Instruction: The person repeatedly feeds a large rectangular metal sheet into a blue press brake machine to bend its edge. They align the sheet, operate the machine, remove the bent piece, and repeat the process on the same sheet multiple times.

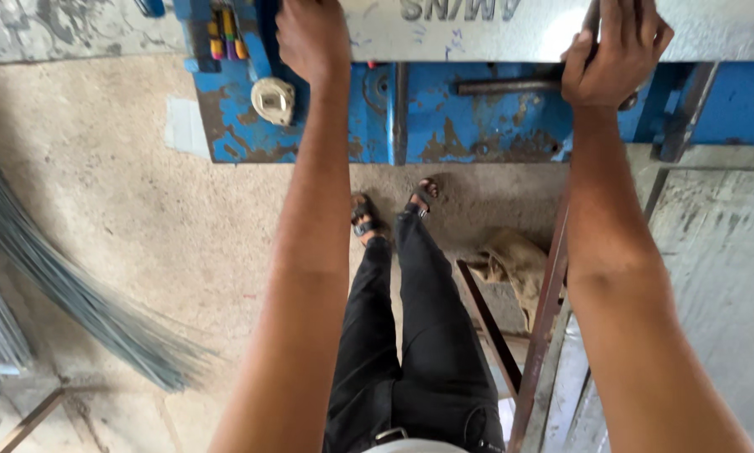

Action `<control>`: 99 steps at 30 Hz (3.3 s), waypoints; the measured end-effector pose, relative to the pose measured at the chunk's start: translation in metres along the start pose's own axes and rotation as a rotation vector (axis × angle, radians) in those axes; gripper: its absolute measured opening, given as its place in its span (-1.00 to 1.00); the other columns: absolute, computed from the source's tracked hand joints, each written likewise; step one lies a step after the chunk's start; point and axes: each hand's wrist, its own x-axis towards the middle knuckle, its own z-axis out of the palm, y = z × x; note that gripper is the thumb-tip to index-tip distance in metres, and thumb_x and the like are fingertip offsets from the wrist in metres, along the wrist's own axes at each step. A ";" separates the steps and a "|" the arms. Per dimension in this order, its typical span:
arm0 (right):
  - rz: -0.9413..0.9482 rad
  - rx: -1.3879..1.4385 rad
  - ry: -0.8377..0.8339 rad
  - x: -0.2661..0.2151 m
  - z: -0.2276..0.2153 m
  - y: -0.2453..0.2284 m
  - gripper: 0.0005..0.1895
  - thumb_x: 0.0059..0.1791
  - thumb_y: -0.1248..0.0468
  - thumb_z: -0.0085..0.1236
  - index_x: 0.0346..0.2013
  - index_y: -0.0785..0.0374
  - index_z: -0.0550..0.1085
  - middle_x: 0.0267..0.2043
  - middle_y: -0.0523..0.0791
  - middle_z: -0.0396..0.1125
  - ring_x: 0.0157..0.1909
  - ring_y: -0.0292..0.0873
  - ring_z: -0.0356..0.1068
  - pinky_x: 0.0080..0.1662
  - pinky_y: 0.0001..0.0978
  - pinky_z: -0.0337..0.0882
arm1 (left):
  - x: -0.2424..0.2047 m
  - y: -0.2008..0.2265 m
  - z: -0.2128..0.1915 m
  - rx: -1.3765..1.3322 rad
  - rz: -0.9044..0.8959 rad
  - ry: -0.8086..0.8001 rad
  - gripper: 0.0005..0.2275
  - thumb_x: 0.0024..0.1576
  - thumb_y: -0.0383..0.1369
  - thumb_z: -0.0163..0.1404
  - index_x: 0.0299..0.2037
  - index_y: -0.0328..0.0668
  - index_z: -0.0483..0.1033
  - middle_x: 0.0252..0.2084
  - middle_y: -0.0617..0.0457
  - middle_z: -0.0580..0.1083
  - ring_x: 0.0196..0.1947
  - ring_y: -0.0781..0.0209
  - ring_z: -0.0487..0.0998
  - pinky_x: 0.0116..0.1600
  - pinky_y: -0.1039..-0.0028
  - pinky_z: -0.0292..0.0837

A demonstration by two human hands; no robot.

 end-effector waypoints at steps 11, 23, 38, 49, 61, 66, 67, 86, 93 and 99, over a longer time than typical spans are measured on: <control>0.081 -0.027 0.084 0.004 0.009 -0.006 -0.51 0.19 0.06 -0.21 0.24 0.17 0.55 0.23 -0.04 0.50 0.35 0.07 0.37 0.21 -0.03 0.23 | -0.004 0.031 -0.048 0.028 -0.019 -0.066 -0.53 0.33 0.08 -0.28 -0.21 -0.17 0.48 -0.39 -0.29 0.59 -0.40 -0.30 0.65 -0.36 -0.01 0.58; 0.115 -0.038 0.081 0.011 -0.003 -0.012 -0.52 0.16 0.07 -0.22 0.19 0.18 0.56 0.25 -0.09 0.48 0.33 0.04 0.38 0.20 -0.03 0.27 | -0.009 0.042 -0.064 0.017 -0.088 -0.098 -0.54 0.30 0.08 -0.22 -0.22 -0.18 0.51 -0.29 -0.34 0.58 -0.26 -0.41 0.61 -0.18 -0.13 0.52; 0.108 -0.033 0.101 0.004 0.003 -0.008 -0.53 0.16 0.08 -0.20 0.17 0.20 0.56 0.25 -0.10 0.48 0.33 0.03 0.38 0.20 -0.06 0.26 | -0.007 0.042 -0.064 0.032 -0.067 -0.102 -0.50 0.32 0.08 -0.26 -0.17 -0.22 0.54 -0.26 -0.33 0.59 -0.24 -0.37 0.63 -0.16 -0.07 0.54; 0.116 -0.022 0.090 0.005 0.003 -0.008 -0.52 0.17 0.07 -0.23 0.18 0.21 0.55 0.26 -0.09 0.47 0.33 0.06 0.39 0.20 -0.05 0.26 | -0.007 0.041 -0.065 0.028 -0.043 -0.099 -0.51 0.34 0.07 -0.26 -0.17 -0.23 0.53 -0.30 -0.32 0.59 -0.27 -0.34 0.64 -0.22 -0.05 0.56; 0.114 -0.037 0.071 0.003 0.005 -0.006 -0.51 0.18 0.06 -0.27 0.18 0.20 0.55 0.26 -0.09 0.47 0.33 0.06 0.38 0.19 -0.04 0.25 | -0.005 0.041 -0.063 0.045 -0.053 -0.122 -0.50 0.34 0.07 -0.28 -0.16 -0.25 0.51 -0.29 -0.30 0.60 -0.29 -0.30 0.65 -0.29 0.00 0.59; 0.117 -0.032 0.076 0.004 0.005 -0.007 -0.50 0.20 0.05 -0.27 0.17 0.20 0.56 0.24 -0.08 0.48 0.33 0.07 0.39 0.21 -0.03 0.26 | -0.006 0.041 -0.062 0.039 -0.041 -0.086 -0.51 0.32 0.07 -0.26 -0.18 -0.22 0.52 -0.31 -0.30 0.60 -0.30 -0.32 0.65 -0.28 -0.03 0.57; 0.114 -0.031 0.074 0.003 0.004 -0.007 -0.50 0.20 0.05 -0.28 0.17 0.21 0.56 0.24 -0.08 0.48 0.33 0.08 0.39 0.21 -0.03 0.26 | -0.006 0.041 -0.062 0.039 -0.043 -0.087 -0.51 0.32 0.07 -0.25 -0.19 -0.22 0.52 -0.31 -0.30 0.60 -0.30 -0.32 0.64 -0.27 -0.04 0.56; 0.103 -0.050 0.063 0.002 0.005 -0.007 -0.49 0.24 0.01 -0.30 0.22 0.17 0.54 0.28 -0.09 0.47 0.38 0.02 0.33 0.23 -0.03 0.21 | -0.004 0.042 -0.061 0.015 -0.069 -0.090 -0.53 0.30 0.09 -0.25 -0.17 -0.15 0.51 -0.27 -0.30 0.60 -0.24 -0.38 0.63 -0.18 -0.10 0.54; 0.042 -0.019 0.073 -0.001 0.001 -0.004 -0.24 0.18 -0.36 -0.26 0.26 0.14 0.52 0.30 -0.05 0.47 0.40 0.02 0.30 0.19 -0.01 0.17 | -0.003 0.034 -0.058 -0.030 -0.052 -0.104 -0.55 0.28 0.10 -0.23 -0.09 -0.08 0.54 -0.27 -0.32 0.60 -0.23 -0.40 0.62 -0.16 -0.10 0.54; -0.021 0.004 0.142 -0.004 0.013 0.005 -0.15 0.07 -0.48 -0.21 0.20 0.13 0.56 0.26 -0.04 0.48 0.36 0.03 0.32 0.16 -0.02 0.18 | 0.002 0.028 -0.056 -0.055 -0.043 -0.136 -0.54 0.27 0.10 -0.20 -0.09 -0.10 0.55 -0.28 -0.30 0.60 -0.24 -0.39 0.62 -0.17 -0.11 0.54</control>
